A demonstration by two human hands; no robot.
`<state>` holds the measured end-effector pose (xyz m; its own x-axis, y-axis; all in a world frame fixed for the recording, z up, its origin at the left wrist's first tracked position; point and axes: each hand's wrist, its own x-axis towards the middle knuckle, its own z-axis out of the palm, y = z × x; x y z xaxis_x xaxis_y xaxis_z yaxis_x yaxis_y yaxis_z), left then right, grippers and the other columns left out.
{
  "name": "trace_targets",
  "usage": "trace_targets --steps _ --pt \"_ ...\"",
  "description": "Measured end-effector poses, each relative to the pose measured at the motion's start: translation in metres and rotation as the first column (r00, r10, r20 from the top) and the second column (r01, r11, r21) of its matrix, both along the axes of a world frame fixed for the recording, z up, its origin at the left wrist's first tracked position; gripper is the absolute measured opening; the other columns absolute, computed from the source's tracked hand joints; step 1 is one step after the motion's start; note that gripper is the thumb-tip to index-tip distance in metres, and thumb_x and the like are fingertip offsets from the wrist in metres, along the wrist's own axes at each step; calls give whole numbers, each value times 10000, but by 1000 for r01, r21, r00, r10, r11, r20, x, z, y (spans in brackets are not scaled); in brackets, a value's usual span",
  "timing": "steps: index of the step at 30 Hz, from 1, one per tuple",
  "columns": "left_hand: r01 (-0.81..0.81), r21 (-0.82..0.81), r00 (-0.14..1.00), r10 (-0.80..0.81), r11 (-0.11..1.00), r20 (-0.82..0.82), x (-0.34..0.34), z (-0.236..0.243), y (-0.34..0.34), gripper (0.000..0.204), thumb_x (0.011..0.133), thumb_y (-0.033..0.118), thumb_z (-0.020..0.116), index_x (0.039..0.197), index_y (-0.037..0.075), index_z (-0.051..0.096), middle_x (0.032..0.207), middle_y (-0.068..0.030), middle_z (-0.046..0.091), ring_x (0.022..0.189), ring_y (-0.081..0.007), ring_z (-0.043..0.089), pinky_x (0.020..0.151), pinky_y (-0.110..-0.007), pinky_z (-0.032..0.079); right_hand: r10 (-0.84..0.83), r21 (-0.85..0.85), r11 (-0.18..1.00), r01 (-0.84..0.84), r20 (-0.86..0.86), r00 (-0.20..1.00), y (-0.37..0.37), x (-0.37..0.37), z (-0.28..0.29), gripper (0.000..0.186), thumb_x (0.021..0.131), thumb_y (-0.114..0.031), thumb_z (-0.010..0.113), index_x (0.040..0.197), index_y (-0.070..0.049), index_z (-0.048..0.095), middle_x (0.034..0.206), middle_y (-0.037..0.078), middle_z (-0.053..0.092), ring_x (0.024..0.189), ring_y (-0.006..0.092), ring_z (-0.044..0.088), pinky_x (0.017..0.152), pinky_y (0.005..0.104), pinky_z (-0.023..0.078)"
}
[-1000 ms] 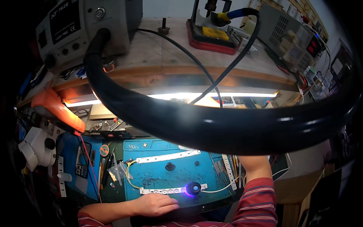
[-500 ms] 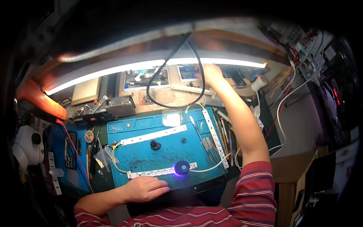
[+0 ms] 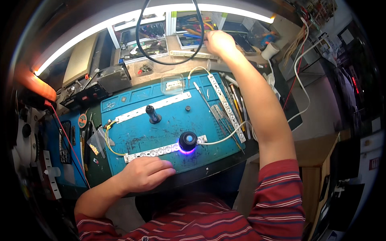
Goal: The person tests an LED strip by connecting it to a power source and using a multimeter to check continuity. They also handle a small cylindrical component and a UV light, then retrieve a small part from a storage box.
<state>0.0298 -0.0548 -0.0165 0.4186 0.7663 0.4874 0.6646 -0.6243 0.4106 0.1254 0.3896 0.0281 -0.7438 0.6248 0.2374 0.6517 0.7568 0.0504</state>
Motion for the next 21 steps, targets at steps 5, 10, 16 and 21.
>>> trace_targets --steps 5,10,16,21 --pt "-15 22 1000 16 1000 -12 4 3 -2 269 763 39 755 1028 61 722 1017 -57 703 743 -198 668 630 -331 563 -61 77 995 59 33 998 -33 17 13 252 952 -274 640 1090 -115 780 1066 158 767 1030 344 730 902 456 586" --pt "17 11 997 -16 1000 -74 6 8 1 257 787 76 699 1041 48 720 1053 -67 696 807 -196 678 675 -324 567 -107 84 990 111 -57 993 -34 41 17 250 969 -270 613 1072 -130 793 1072 141 776 1027 333 743 902 452 591" --pt "18 27 998 -16 999 -68 8 13 3 271 750 16 747 1019 45 726 1001 -69 711 717 -201 666 620 -324 553 -54 -16 998 53 -518 854 -86 53 21 285 962 -373 661 1014 -125 791 979 131 775 908 341 740 824 439 574" --pt "9 17 996 -8 1000 -90 8 15 4 270 746 11 754 1013 47 731 999 -64 713 691 -186 658 595 -320 548 -125 -150 987 52 -534 836 -148 60 28 276 969 -328 635 898 -115 794 837 162 756 847 357 745 746 463 598"
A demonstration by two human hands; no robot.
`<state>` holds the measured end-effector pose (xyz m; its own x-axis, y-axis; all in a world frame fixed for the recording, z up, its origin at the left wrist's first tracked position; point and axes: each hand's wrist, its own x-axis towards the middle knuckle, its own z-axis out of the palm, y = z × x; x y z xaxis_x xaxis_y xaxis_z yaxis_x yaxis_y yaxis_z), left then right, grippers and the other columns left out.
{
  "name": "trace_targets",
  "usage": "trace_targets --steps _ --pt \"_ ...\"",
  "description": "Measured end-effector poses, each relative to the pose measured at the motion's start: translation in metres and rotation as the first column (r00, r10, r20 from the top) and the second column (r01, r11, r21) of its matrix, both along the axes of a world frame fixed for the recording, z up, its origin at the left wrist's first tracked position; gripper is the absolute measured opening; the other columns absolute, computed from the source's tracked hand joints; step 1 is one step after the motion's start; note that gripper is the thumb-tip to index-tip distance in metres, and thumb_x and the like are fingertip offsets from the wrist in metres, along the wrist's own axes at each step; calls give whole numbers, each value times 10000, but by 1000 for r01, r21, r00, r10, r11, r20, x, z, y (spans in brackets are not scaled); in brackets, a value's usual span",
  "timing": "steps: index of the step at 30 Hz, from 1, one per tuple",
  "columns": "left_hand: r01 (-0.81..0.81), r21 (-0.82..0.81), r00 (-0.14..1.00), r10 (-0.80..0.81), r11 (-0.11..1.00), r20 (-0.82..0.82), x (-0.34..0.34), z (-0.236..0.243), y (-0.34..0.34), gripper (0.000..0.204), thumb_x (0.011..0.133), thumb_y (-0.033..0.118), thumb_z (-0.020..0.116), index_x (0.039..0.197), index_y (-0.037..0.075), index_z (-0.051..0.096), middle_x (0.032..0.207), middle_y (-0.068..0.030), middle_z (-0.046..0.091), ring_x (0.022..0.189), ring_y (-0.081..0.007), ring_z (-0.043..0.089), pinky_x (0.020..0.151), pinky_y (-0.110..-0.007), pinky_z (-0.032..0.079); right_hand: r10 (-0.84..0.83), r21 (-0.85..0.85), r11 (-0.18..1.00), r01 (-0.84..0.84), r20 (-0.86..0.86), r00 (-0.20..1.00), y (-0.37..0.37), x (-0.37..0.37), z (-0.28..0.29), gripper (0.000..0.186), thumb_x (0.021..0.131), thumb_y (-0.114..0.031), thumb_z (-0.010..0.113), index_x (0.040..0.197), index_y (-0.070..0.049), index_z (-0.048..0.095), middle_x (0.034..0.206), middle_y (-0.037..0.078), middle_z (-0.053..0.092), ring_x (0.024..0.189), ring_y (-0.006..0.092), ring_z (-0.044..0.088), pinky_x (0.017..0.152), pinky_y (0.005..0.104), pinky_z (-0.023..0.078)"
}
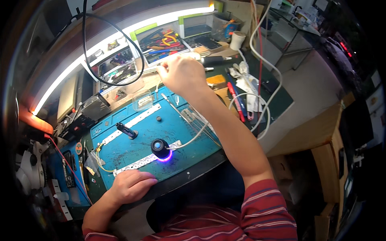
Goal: The person tests an LED strip by connecting it to a power source and using a multimeter to check continuity. They also handle a small cylindrical component and a UV light, then retrieve a small part from a storage box.
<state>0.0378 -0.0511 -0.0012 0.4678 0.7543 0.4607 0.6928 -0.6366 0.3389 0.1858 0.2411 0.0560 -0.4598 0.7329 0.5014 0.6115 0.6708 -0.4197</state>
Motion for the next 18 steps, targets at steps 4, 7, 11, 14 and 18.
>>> trace_targets --steps 4,7,11,14,18 --pt "-1 -25 999 0 1000 -45 0 0 0 267 759 41 730 1025 48 737 1008 -59 706 697 -169 651 598 -302 546 -18 32 999 21 -96 995 -24 12 14 240 956 -295 667 874 -104 788 780 166 737 800 354 743 703 453 599" --pt "3 -26 998 -4 1000 -58 -1 0 -1 280 762 54 712 1041 49 740 1024 -64 706 713 -164 654 608 -295 547 -11 114 993 28 -153 988 -23 18 10 243 955 -282 684 837 -84 762 765 170 725 770 370 731 674 459 583" --pt "25 -26 997 -27 999 -73 -2 2 -1 308 771 69 699 1074 43 743 1055 -72 711 746 -159 669 629 -288 551 -5 73 997 18 -179 984 -22 24 3 244 961 -264 685 844 -61 753 744 185 701 730 371 722 654 450 566" --pt "39 -45 997 -42 998 -72 -2 3 -1 328 771 77 706 1093 34 743 1079 -76 720 777 -158 685 649 -280 557 16 78 997 -1 -182 983 -23 26 0 217 965 -243 695 883 -55 764 665 153 664 621 301 669 589 409 512" --pt "46 -59 996 -50 997 -78 -2 4 -1 338 772 73 712 1106 30 743 1090 -81 724 776 -158 685 650 -278 559 47 70 997 -34 -197 979 -30 27 -2 184 966 -215 722 973 -42 785 577 119 622 483 192 610 502 347 436"
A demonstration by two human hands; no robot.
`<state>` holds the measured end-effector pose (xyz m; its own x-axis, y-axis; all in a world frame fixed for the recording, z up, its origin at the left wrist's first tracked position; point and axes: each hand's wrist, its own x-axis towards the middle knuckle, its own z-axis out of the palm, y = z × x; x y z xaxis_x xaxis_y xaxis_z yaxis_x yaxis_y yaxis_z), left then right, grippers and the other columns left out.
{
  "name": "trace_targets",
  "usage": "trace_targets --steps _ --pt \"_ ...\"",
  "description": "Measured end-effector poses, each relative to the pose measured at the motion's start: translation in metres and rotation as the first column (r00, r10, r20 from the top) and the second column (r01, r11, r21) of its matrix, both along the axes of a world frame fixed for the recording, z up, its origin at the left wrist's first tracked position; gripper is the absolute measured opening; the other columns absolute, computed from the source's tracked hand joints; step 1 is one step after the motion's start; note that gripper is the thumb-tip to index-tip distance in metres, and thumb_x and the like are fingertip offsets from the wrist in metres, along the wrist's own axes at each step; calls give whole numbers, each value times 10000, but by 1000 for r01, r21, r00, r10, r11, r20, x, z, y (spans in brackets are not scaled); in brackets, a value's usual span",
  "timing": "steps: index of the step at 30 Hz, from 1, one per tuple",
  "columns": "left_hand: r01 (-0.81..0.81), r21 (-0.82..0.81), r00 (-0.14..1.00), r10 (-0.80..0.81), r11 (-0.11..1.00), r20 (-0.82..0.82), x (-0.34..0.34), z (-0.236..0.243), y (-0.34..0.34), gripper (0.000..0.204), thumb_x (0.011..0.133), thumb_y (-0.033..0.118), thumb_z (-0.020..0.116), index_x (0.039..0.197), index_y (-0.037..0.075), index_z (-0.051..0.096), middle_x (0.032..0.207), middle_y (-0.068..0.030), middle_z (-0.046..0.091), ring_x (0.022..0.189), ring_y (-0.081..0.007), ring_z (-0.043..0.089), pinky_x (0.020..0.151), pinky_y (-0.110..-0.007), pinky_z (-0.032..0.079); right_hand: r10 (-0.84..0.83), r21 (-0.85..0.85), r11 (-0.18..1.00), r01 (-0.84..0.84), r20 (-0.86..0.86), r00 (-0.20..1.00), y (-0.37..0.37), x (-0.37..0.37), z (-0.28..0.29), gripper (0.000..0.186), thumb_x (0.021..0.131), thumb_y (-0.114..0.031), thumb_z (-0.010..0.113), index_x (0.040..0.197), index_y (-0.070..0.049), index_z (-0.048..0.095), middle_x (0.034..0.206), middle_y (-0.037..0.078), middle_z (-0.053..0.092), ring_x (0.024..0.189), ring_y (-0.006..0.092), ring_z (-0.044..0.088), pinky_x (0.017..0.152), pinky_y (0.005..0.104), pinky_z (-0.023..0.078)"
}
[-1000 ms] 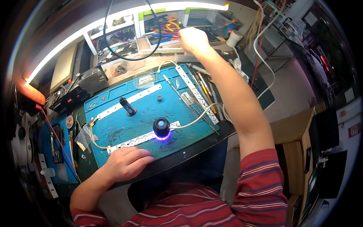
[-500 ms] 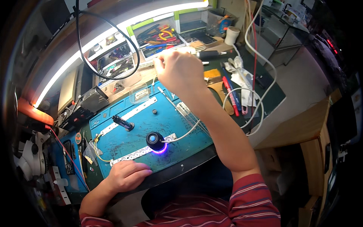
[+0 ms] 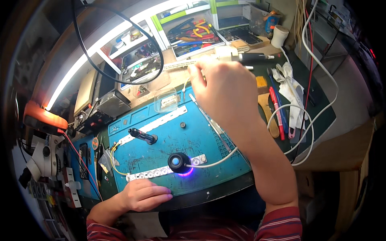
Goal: The person tests an LED strip by connecting it to a power source and using a multimeter to check continuity. They also handle a small cylindrical component and a UV light, then retrieve a small part from a storage box.
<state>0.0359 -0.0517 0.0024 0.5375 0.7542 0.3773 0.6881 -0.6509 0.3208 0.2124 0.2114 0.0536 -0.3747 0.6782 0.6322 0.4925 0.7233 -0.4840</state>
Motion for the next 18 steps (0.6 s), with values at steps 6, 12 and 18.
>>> trace_targets --steps 6,12,18 --pt "8 -23 1000 -9 1000 -17 -1 1 1 335 786 68 711 1117 31 744 1104 -84 727 780 -162 692 662 -276 568 -18 -46 999 20 50 999 -7 0 5 220 973 -251 676 823 -94 711 654 149 683 648 343 726 583 430 569" --pt "-10 -32 1000 11 999 3 1 1 0 332 789 50 715 1119 36 750 1096 -80 732 758 -172 697 652 -287 577 -3 14 1000 3 37 999 -6 -2 -6 146 953 -235 723 936 -97 768 619 141 661 582 326 694 540 417 517" --pt "-3 -12 1000 2 1000 -13 1 2 2 330 794 51 718 1122 40 751 1098 -77 733 746 -163 686 647 -287 572 0 20 1000 0 24 1000 -5 -4 -7 146 959 -235 711 919 -105 765 606 130 656 584 336 690 541 425 516"
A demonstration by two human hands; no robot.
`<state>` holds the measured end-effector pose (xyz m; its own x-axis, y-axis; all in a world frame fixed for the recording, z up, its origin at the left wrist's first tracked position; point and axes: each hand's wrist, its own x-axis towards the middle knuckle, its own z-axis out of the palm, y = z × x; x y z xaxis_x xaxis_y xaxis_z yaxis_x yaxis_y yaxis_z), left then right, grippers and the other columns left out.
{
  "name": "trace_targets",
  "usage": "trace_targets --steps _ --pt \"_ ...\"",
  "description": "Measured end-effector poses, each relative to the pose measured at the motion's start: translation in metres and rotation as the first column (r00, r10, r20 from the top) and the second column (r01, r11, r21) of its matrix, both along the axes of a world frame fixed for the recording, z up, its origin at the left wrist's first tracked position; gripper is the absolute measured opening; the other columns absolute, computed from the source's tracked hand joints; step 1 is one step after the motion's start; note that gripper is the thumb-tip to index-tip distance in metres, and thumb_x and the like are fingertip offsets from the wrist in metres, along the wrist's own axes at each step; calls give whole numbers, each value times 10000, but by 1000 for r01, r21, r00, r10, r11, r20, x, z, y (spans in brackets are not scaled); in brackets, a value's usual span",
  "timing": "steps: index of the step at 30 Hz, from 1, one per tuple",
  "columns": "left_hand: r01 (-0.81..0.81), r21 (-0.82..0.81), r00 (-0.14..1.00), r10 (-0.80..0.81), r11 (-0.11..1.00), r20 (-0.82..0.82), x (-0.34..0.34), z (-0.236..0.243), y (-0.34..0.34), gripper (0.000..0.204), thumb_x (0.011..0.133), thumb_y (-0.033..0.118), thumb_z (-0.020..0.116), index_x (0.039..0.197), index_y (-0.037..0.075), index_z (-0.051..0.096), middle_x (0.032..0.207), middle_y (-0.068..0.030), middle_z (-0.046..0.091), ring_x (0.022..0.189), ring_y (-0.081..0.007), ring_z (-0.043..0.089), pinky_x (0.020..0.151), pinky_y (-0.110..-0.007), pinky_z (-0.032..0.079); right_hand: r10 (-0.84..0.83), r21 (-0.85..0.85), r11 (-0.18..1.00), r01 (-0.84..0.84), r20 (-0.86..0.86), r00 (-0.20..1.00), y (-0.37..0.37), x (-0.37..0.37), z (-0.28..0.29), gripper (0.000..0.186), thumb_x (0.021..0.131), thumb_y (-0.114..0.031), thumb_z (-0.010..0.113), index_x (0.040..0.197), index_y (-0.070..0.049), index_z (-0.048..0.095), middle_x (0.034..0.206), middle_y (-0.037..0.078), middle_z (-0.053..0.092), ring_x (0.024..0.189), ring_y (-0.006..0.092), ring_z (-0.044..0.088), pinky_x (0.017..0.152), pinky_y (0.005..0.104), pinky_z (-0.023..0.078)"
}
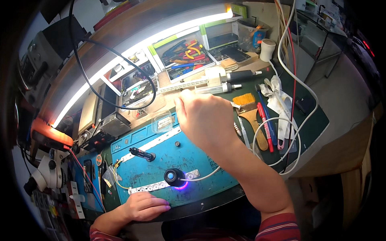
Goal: The person tests an LED strip by connecting it to a power source and using a multimeter to check continuity. They also handle a small cylindrical component and a UV light, then retrieve a small part from a storage box.
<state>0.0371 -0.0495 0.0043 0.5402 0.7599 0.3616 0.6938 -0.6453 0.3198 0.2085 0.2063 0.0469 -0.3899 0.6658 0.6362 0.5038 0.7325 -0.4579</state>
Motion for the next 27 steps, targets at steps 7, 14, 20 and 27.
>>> trace_targets --steps 7,14,20,27 --pt "10 16 1000 -10 1000 -3 -2 -6 -4 344 810 86 711 1151 46 735 1126 -77 726 789 -166 688 671 -279 563 1 -73 997 3 59 998 -2 1 1 187 974 -251 669 873 -105 726 682 139 698 655 347 723 593 440 556" --pt "1 113 1000 -3 994 15 -5 -14 -11 364 825 108 691 1182 39 718 1146 -72 700 850 -168 674 688 -278 547 -49 -134 989 61 87 995 3 -2 4 172 970 -263 712 971 -107 783 630 129 664 554 309 670 547 400 484" --pt "23 226 995 -44 974 87 4 -20 -12 291 810 133 674 1073 9 686 1108 -87 670 881 -165 660 694 -274 529 59 -104 993 -54 40 997 9 -5 3 211 997 -69 637 1162 6 746 981 157 722 807 214 683 737 324 526" --pt "-20 313 997 -3 949 72 0 -13 -21 190 825 174 635 961 47 670 966 -61 631 816 -172 617 695 -275 486 188 -31 980 -199 495 849 28 -45 35 524 1055 -163 569 1551 -39 454 1541 234 508 1451 369 480 1195 417 380"
